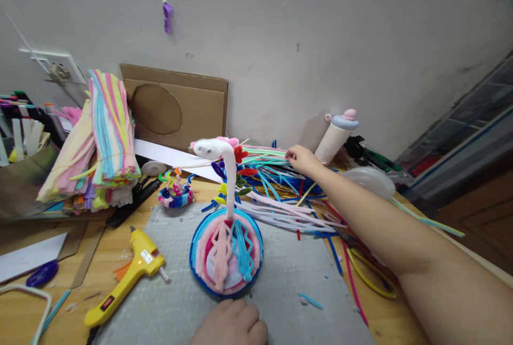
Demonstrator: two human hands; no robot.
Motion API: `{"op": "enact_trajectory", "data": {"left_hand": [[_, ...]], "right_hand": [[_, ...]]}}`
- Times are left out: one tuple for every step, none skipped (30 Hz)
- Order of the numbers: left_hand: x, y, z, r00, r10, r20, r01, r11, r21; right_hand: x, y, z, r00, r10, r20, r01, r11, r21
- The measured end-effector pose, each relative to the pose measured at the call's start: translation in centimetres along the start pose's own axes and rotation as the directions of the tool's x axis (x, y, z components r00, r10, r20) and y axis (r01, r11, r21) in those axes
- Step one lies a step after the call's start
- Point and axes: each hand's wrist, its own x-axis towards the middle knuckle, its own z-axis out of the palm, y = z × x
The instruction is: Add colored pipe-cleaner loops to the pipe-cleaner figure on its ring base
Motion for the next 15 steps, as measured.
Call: {"op": "enact_trajectory", "data": {"left_hand": [[0.0, 0.0, -0.1, 1.0, -0.005, 0.006, 0.005, 1.0, -0.011], [0.0, 0.1, -0.2, 1.0, -0.012, 0.011, 0.012, 1.0, -0.02], [0.0, 0.1, -0.4, 1.0, -0.019, 0.015, 0.019, 0.999, -0.028], [0.0, 0.2, -0.5, 1.0, -0.022, 0.018, 0.022, 0.999, -0.034], [0.0, 0.2, -0.6, 1.0, -0.025, 0.019, 0.026, 0.999, -0.035], [0.0, 0.3, -0.7, 0.999, -0.027, 0.02, 0.028, 0.999, -0.035], [0.0, 0.3, -0.8, 0.999, -0.029, 0.02, 0.03, 0.999, -0.035], [0.0, 0.3, -0.9, 0.999, -0.03, 0.022, 0.031, 0.999, -0.035], [0.0, 0.3, -0.9, 0.999, -0.031, 0.024, 0.032, 0.999, -0.038], [0.0, 0.3, -0.9, 0.999, -0.032, 0.028, 0.033, 0.999, -0.041], [0.0, 0.3, -0.9, 0.999, -0.036, 0.032, 0.037, 0.998, -0.042], [0.0, 0.3, -0.8, 0.999, -0.038, 0.037, 0.04, 0.998, -0.042], [-0.1, 0.3, -0.7, 0.998, -0.042, 0.043, 0.043, 0.998, -0.039], [-0.1, 0.2, -0.7, 0.998, -0.042, 0.05, 0.044, 0.998, -0.038], [-0.1, 0.2, -0.6, 0.997, -0.044, 0.056, 0.046, 0.998, -0.036]], "right_hand": [[-0.3, 0.0, 0.2, 1.0, -0.01, 0.019, 0.011, 1.0, -0.006], [-0.6, 0.1, 0.4, 0.999, -0.015, 0.031, 0.015, 1.0, -0.012], [-0.8, 0.1, 0.6, 0.999, -0.012, 0.034, 0.013, 1.0, -0.017], [-1.0, 0.1, 0.7, 1.0, -0.003, 0.03, 0.004, 1.0, -0.022], [-1.1, 0.1, 0.8, 1.0, 0.008, 0.021, -0.007, 1.0, -0.023], [-1.0, 0.3, 0.8, 1.0, 0.02, 0.01, -0.019, 1.0, -0.022], [-0.9, 0.4, 0.7, 0.999, 0.032, -0.006, -0.032, 0.999, -0.016], [-0.6, 0.7, 0.4, 0.999, 0.046, -0.027, -0.046, 0.999, -0.006], [-0.3, 0.9, 0.0, 0.997, 0.062, -0.053, -0.062, 0.998, 0.005], [0.0, 1.3, -0.5, 0.993, 0.082, -0.083, -0.081, 0.997, 0.018], [0.4, 1.6, -1.1, 0.988, 0.104, -0.116, -0.101, 0.994, 0.031], [0.7, 2.0, -1.8, 0.98, 0.128, -0.149, -0.123, 0.992, 0.042], [1.0, 2.3, -2.5, 0.973, 0.147, -0.179, -0.14, 0.989, 0.052], [1.3, 2.7, -3.2, 0.965, 0.163, -0.207, -0.153, 0.986, 0.061], [1.5, 3.0, -3.8, 0.957, 0.174, -0.232, -0.162, 0.984, 0.07]]}}
